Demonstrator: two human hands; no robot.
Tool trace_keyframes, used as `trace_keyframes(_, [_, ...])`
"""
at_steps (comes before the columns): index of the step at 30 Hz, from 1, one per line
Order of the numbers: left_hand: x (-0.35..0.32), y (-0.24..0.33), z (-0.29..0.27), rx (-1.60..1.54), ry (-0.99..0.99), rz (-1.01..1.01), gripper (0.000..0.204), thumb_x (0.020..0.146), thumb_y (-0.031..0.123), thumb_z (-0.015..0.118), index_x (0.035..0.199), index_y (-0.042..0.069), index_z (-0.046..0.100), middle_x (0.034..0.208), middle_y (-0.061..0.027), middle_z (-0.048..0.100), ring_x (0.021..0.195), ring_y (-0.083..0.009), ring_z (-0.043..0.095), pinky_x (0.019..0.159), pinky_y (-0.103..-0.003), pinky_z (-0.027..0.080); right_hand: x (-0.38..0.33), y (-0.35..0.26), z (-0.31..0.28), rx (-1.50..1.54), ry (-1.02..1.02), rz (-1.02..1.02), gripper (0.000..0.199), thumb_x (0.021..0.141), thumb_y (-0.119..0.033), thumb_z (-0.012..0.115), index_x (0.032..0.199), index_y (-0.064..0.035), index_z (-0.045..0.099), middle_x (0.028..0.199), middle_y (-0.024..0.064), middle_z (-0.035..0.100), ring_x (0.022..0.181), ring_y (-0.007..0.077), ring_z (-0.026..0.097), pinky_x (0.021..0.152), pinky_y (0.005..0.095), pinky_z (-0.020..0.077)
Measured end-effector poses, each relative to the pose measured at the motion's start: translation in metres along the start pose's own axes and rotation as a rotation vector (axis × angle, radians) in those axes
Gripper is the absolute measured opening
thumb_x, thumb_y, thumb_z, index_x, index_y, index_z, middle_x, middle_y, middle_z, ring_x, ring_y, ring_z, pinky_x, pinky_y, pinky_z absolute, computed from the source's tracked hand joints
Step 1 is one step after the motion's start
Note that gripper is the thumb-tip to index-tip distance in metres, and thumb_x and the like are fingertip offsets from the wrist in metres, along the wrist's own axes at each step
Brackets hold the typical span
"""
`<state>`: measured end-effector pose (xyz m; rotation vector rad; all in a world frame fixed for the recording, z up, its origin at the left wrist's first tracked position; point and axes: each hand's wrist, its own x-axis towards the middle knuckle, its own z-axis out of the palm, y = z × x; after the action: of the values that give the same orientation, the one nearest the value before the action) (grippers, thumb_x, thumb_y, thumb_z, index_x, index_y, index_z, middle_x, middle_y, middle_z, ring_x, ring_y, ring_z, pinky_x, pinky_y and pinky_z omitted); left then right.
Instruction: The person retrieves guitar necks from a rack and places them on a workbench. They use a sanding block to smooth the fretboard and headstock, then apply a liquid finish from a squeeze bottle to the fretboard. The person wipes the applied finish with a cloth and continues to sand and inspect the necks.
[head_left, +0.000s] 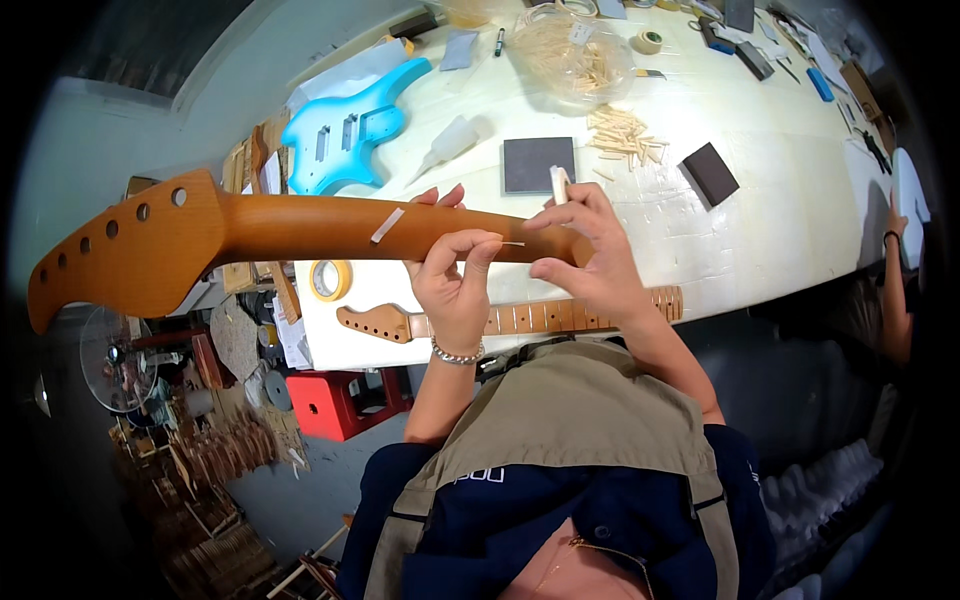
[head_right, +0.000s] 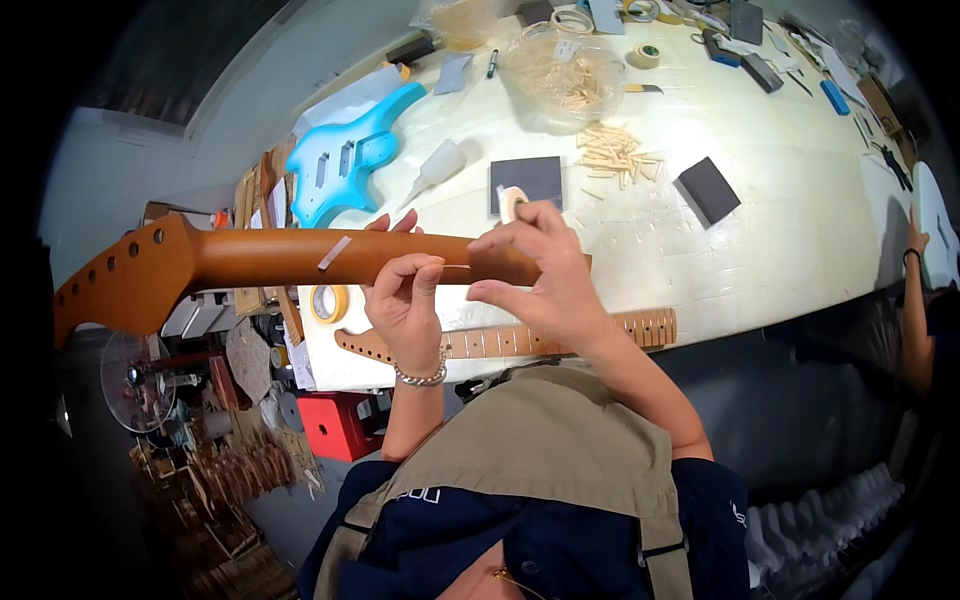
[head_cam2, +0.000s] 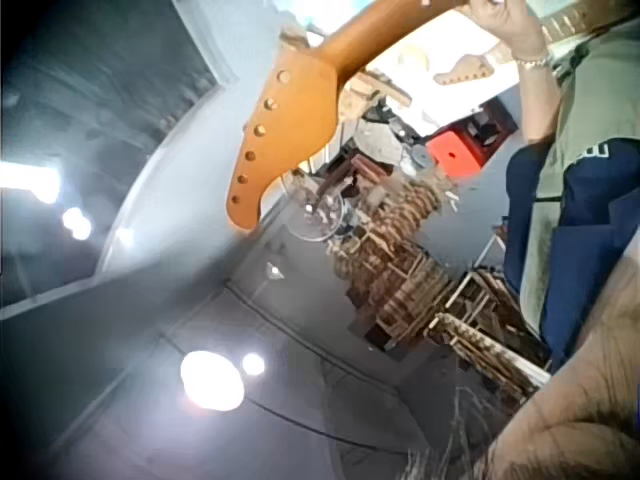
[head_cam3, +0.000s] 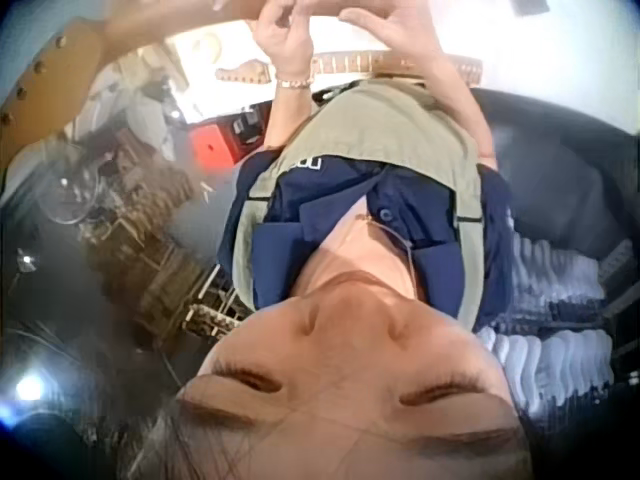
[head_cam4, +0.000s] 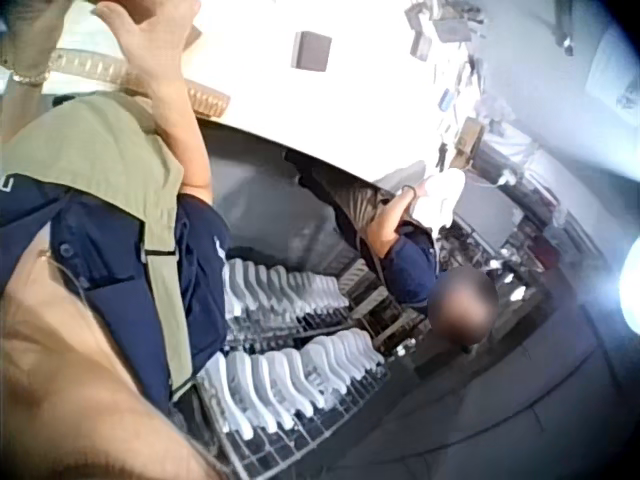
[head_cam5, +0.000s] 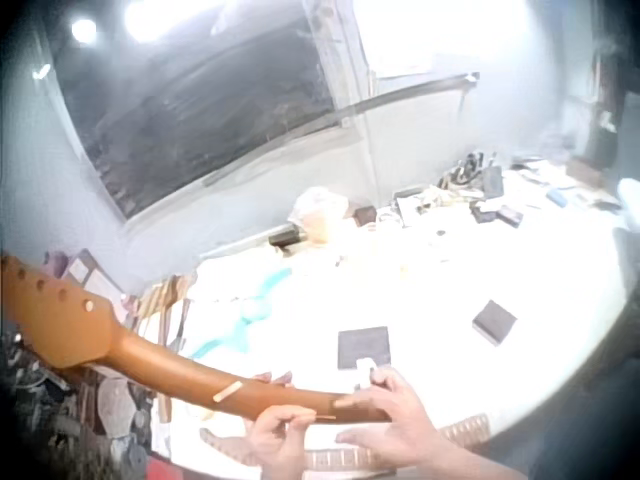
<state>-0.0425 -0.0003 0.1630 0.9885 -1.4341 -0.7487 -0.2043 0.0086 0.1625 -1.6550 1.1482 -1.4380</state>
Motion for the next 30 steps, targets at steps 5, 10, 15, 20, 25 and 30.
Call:
trace_keyframes(5, [0.000, 0.007, 0.006, 0.117, 0.020, -0.064, 0.024, 0.083, -0.001, 0.058, 0.107, -0.002, 0.061, 0.129, -0.0132, 0.040, 0.113, -0.0292, 0.049, 0.095, -0.036, 0.041, -0.004, 0.015, 0.014, -0.028, 0.135, -0.008, 0.012, 0.071, -0.010, 0.071, 0.080, -0.0061, 0.065, 0.089, 0.0076, 0.043, 0.082, 0.0202, 0.049, 0.076, 0.0308, 0.0419])
trace_keyframes(10, [0.003, -0.025, -0.014, -0.293, 0.230, 0.006, 0.048, 0.085, -0.012, 0.044, 0.130, 0.004, 0.042, 0.134, -0.0160, 0.038, 0.110, -0.0329, 0.052, 0.094, -0.041, 0.044, -0.019, 0.034, -0.035, -0.049, 0.253, 0.185, 0.008, 0.077, -0.011, 0.066, 0.081, -0.0053, 0.062, 0.093, 0.0080, 0.041, 0.089, 0.0214, 0.047, 0.082, 0.0304, 0.0384])
trace_keyframes(15, [0.014, -0.024, -0.042, -0.377, 0.360, -0.011, 0.048, 0.088, -0.007, 0.041, 0.132, 0.012, 0.040, 0.133, -0.0128, 0.038, 0.113, -0.0332, 0.048, 0.097, -0.047, 0.041, -0.061, 0.053, -0.063, -0.182, 0.227, 0.300, 0.010, 0.078, -0.013, 0.065, 0.082, -0.0050, 0.061, 0.096, 0.0101, 0.041, 0.093, 0.0249, 0.046, 0.085, 0.0312, 0.0358])
trace_keyframes(20, [0.016, -0.015, -0.049, -0.467, 0.419, -0.063, 0.044, 0.090, -0.001, 0.043, 0.131, 0.014, 0.041, 0.131, -0.0126, 0.041, 0.114, -0.0311, 0.047, 0.098, -0.048, 0.039, -0.058, 0.026, -0.053, -0.352, 0.128, 0.270, 0.008, 0.080, -0.012, 0.063, 0.081, -0.0064, 0.058, 0.111, 0.0156, 0.038, 0.105, 0.0311, 0.041, 0.091, 0.0371, 0.0307])
trace_keyframes(25, [0.013, -0.016, -0.058, -0.513, 0.417, -0.135, 0.042, 0.090, 0.000, 0.042, 0.129, 0.016, 0.043, 0.123, -0.0091, 0.047, 0.114, -0.0275, 0.047, 0.102, -0.049, 0.035, -0.046, 0.016, -0.045, -0.593, 0.163, 0.146, 0.009, 0.078, -0.012, 0.064, 0.080, -0.0081, 0.057, 0.115, 0.0189, 0.039, 0.111, 0.0317, 0.040, 0.095, 0.0506, 0.0255])
trace_keyframes(30, [0.011, -0.019, -0.063, -0.565, 0.397, -0.159, 0.042, 0.090, 0.000, 0.044, 0.130, 0.013, 0.041, 0.122, -0.0115, 0.046, 0.114, -0.0285, 0.046, 0.100, -0.049, 0.036, -0.037, 0.012, -0.042, -0.643, 0.119, 0.187, 0.009, 0.082, -0.015, 0.061, 0.084, -0.0073, 0.056, 0.122, 0.0211, 0.035, 0.119, 0.0321, 0.032, 0.100, 0.0543, 0.0155])
